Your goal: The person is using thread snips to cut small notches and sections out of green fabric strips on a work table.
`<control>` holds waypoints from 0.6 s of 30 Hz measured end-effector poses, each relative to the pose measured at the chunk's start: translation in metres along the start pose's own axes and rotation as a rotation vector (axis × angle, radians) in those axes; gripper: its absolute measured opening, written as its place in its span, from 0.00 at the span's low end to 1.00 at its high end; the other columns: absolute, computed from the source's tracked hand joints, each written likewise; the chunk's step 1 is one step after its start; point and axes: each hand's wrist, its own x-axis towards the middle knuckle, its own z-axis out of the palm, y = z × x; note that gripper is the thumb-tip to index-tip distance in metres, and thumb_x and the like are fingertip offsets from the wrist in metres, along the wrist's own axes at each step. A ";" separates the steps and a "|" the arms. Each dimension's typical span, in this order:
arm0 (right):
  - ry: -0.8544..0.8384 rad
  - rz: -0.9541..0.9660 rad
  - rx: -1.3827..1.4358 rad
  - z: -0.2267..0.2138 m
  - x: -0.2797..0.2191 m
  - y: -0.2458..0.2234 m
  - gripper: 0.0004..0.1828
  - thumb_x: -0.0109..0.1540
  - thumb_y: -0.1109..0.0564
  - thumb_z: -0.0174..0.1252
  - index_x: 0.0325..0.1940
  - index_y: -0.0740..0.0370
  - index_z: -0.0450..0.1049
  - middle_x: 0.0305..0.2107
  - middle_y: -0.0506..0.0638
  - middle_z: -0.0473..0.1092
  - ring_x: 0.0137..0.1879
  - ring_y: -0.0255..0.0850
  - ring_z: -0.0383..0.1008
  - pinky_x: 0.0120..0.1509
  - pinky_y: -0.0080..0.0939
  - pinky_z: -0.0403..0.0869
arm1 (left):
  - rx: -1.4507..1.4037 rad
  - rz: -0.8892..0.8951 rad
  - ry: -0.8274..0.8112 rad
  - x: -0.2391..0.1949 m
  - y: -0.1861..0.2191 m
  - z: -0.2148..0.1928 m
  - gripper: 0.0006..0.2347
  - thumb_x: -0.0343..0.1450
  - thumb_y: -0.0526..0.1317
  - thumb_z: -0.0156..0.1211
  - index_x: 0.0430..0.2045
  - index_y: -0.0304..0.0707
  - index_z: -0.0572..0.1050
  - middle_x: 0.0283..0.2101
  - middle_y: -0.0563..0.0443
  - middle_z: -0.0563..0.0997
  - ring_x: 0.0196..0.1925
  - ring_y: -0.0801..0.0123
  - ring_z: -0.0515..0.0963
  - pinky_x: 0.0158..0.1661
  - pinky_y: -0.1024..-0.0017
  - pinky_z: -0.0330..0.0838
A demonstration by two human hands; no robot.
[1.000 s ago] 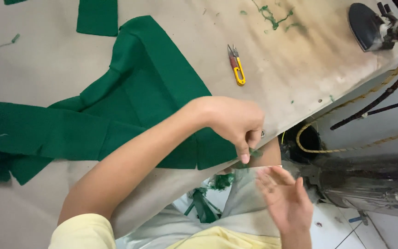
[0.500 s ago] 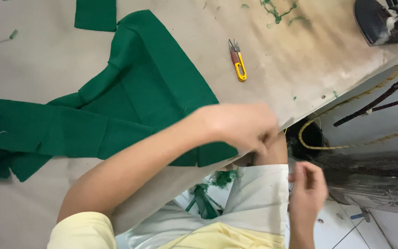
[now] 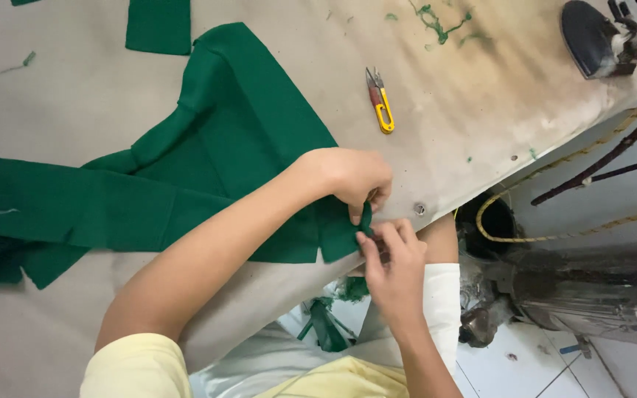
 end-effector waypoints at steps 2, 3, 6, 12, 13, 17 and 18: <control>-0.035 0.074 0.157 -0.006 -0.003 0.002 0.06 0.66 0.55 0.63 0.34 0.55 0.76 0.28 0.47 0.66 0.33 0.44 0.76 0.40 0.40 0.71 | -0.043 0.073 0.025 -0.013 0.010 -0.007 0.13 0.55 0.36 0.82 0.25 0.42 0.81 0.33 0.47 0.85 0.37 0.53 0.85 0.38 0.56 0.81; -0.030 0.210 0.339 -0.008 -0.007 0.004 0.07 0.68 0.55 0.60 0.36 0.58 0.75 0.27 0.49 0.70 0.34 0.40 0.77 0.41 0.39 0.74 | -0.044 0.083 0.182 -0.023 0.020 -0.011 0.16 0.56 0.35 0.81 0.31 0.37 0.77 0.38 0.41 0.81 0.42 0.46 0.83 0.40 0.51 0.80; -0.048 0.410 0.674 -0.011 -0.021 0.016 0.05 0.68 0.61 0.57 0.41 0.65 0.71 0.27 0.54 0.73 0.32 0.40 0.78 0.36 0.39 0.76 | -0.030 0.050 0.485 -0.059 0.056 -0.017 0.17 0.63 0.35 0.74 0.39 0.31 0.71 0.43 0.34 0.77 0.43 0.39 0.83 0.39 0.47 0.80; -0.150 0.106 0.645 -0.024 -0.021 0.007 0.17 0.64 0.70 0.54 0.55 0.59 0.64 0.23 0.49 0.68 0.24 0.35 0.74 0.28 0.35 0.76 | 0.336 -0.174 0.539 -0.133 0.082 0.079 0.33 0.59 0.59 0.73 0.48 0.34 0.67 0.45 0.38 0.74 0.43 0.44 0.78 0.38 0.52 0.74; -0.187 0.005 0.527 -0.026 -0.020 0.004 0.13 0.64 0.70 0.53 0.44 0.61 0.81 0.23 0.48 0.70 0.25 0.37 0.79 0.29 0.35 0.76 | 0.551 -0.227 0.546 -0.141 0.078 0.105 0.40 0.51 0.62 0.78 0.49 0.34 0.68 0.48 0.39 0.71 0.51 0.48 0.74 0.45 0.57 0.71; -0.218 -0.125 0.437 -0.028 -0.016 -0.011 0.24 0.54 0.67 0.69 0.55 0.64 0.79 0.30 0.51 0.73 0.32 0.42 0.82 0.40 0.42 0.82 | 0.654 -0.205 0.862 -0.137 0.044 0.149 0.18 0.70 0.53 0.61 0.35 0.36 0.71 0.38 0.47 0.66 0.40 0.55 0.70 0.34 0.65 0.64; -0.128 -0.298 0.244 -0.026 -0.015 -0.009 0.22 0.55 0.62 0.71 0.53 0.62 0.79 0.27 0.47 0.68 0.29 0.38 0.77 0.37 0.38 0.80 | 0.689 -0.169 0.937 -0.138 0.040 0.149 0.11 0.74 0.46 0.55 0.33 0.37 0.71 0.34 0.50 0.65 0.35 0.57 0.69 0.33 0.66 0.64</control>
